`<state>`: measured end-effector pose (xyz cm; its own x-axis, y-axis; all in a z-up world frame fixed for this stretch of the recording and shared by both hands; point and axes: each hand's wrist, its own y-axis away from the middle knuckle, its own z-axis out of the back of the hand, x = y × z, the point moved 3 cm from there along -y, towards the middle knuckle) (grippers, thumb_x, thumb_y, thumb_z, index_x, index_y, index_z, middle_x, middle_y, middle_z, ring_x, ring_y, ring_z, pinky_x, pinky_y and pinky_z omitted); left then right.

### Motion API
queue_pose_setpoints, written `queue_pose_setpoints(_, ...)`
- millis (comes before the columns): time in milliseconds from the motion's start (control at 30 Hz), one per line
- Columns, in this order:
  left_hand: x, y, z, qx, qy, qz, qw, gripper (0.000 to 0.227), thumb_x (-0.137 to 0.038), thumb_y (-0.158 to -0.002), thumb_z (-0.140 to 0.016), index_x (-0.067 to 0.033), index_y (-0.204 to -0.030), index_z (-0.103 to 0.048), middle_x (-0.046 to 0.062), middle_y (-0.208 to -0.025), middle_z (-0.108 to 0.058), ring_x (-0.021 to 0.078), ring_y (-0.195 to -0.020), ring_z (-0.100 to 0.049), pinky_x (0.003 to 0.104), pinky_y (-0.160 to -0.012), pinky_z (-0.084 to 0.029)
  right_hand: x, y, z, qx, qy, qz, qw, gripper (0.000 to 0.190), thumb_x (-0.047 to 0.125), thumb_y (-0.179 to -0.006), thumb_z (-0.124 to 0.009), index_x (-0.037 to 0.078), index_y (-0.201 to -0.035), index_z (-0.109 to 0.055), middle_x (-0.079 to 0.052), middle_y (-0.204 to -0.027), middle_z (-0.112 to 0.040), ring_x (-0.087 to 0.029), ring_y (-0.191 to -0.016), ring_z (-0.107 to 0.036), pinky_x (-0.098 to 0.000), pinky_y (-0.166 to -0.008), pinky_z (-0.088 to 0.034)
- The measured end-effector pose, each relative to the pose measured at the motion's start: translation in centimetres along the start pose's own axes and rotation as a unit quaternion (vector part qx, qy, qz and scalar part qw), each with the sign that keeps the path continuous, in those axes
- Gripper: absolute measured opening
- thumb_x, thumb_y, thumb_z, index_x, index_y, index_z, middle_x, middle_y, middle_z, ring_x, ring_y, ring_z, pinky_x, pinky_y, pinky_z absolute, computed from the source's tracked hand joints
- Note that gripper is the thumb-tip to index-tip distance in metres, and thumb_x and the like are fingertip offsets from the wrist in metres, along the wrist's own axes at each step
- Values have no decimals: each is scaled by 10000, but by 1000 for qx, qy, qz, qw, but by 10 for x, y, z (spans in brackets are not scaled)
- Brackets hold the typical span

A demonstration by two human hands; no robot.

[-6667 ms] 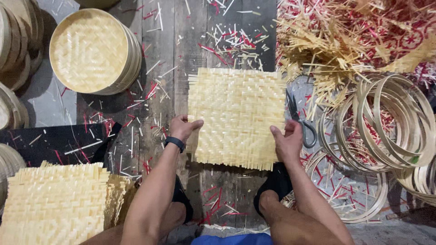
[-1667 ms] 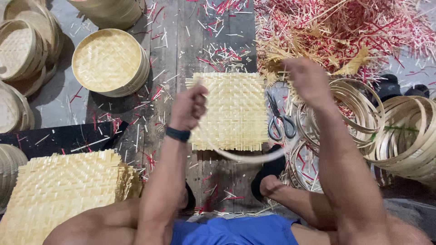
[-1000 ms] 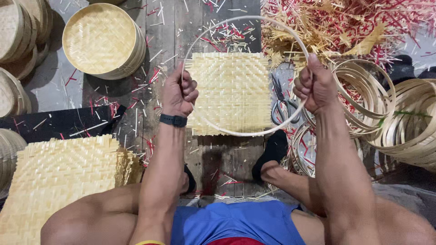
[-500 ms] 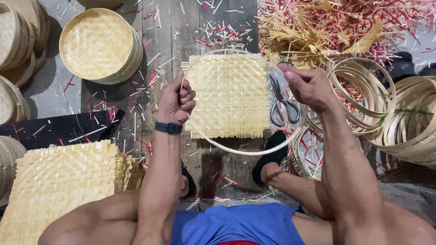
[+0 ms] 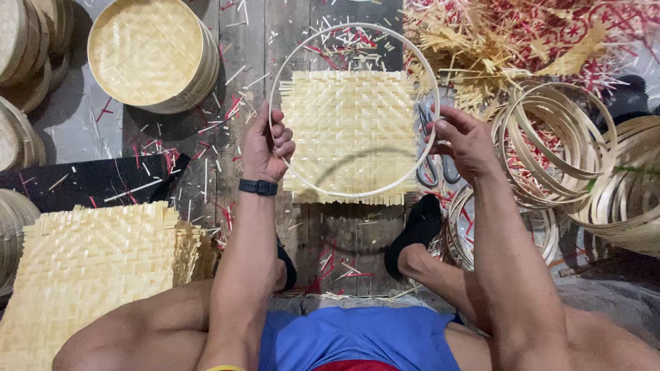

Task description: The person assembles a bamboo basket by placing a woven mat over a circular frame, pressing it into shape with a wooden mold, trimming the excess bamboo with shears, and attaching another rim to the edges.

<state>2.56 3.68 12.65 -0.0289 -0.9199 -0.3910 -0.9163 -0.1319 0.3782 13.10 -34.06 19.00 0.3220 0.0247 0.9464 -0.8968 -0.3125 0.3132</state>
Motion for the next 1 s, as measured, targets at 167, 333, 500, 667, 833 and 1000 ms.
queue_pose_setpoints(167,10,-10,19,-98,-39,-35,994,281,-362,-951,-714,-84,-964,-678,-27,-652,-545,69,-520,-473,204,-410,-366,-36,-27,7,-58,61,4,996,351,70,-963,-686,24,-1310,-661,-71,-999,-754,-141,-830,-716,-308,-651,-603)
queue_pose_setpoints(333,31,-31,67,-277,-305,-123,903,281,-272,-890,-760,-85,-1101,-764,26,-806,-742,107,-636,-649,262,-539,-579,-89,-59,14,-110,153,49,981,266,60,-947,-758,-18,-1198,-722,-62,-971,-752,-104,-796,-689,-248,-663,-568)
queue_pose_setpoints(500,38,-56,106,-243,-639,-195,703,242,-184,-817,-785,-79,-1034,-804,113,-951,-800,206,-829,-761,329,-794,-599,-122,-78,11,-162,335,84,924,333,118,-811,-798,31,-1132,-787,-94,-804,-729,-158,-689,-665,-304,-664,-544)
queue_pose_setpoints(667,44,-56,111,-235,-732,-196,609,202,-207,-781,-790,-106,-950,-833,145,-924,-785,302,-846,-734,399,-851,-558,-129,-76,7,-194,398,84,893,343,177,-772,-816,58,-1093,-804,-114,-769,-744,-178,-672,-688,-319,-702,-551)
queue_pose_setpoints(833,41,-52,106,-221,-730,-186,619,208,-226,-833,-771,-83,-978,-813,155,-944,-776,304,-872,-744,405,-876,-564,-123,-71,8,-189,373,40,907,276,178,-766,-831,32,-999,-804,-105,-779,-762,-162,-678,-704,-299,-701,-560)
queue_pose_setpoints(1000,39,-50,102,-235,-700,-181,649,228,-230,-796,-802,-88,-975,-810,149,-922,-779,268,-828,-764,369,-817,-587,-129,-66,11,-196,355,20,914,255,165,-758,-815,23,-970,-803,-101,-785,-768,-169,-689,-725,-296,-711,-578)
